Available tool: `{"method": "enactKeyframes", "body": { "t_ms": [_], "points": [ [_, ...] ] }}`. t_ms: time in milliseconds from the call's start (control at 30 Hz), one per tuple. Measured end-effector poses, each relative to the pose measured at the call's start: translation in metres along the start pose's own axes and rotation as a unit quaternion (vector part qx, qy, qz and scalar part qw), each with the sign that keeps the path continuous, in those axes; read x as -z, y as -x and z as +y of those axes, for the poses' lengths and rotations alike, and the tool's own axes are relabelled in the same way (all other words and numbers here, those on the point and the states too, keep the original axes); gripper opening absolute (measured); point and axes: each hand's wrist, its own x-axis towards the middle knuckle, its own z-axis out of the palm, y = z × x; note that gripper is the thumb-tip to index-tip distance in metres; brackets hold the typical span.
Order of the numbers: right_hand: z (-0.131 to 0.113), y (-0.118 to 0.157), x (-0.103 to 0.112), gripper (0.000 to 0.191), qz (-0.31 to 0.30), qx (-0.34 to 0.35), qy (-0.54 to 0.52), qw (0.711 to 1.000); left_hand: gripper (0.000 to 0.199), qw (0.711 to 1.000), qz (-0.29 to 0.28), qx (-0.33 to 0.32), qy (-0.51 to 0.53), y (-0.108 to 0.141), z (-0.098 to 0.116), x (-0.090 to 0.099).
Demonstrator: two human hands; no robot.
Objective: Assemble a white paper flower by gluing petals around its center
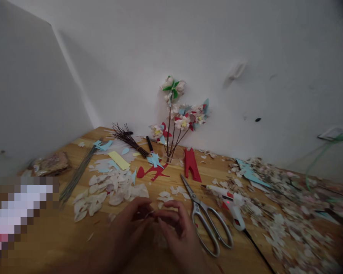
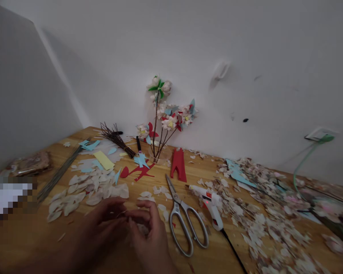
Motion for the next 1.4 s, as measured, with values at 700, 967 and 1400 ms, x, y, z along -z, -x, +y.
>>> {"method": "enactKeyframes", "body": {
  "t_ms": [700,967,1400],
  "points": [
    [-0.002,-0.021,0.019,0.034,0.108,-0.065,-0.086,0.988,0.022,0.982,0.051,0.123,0.138,-0.018,-0.001,0.006],
    [0.003,-0.018,0.000,0.033,0.061,-0.072,-0.096,0.991,0.034,0.979,0.062,0.067,0.184,-0.008,0.004,-0.002],
    [-0.002,-0.009,0.006,0.024,-0.059,-0.065,-0.198,0.976,0.025,0.989,-0.028,-0.139,-0.030,0.014,0.022,0.004]
  ]
}}
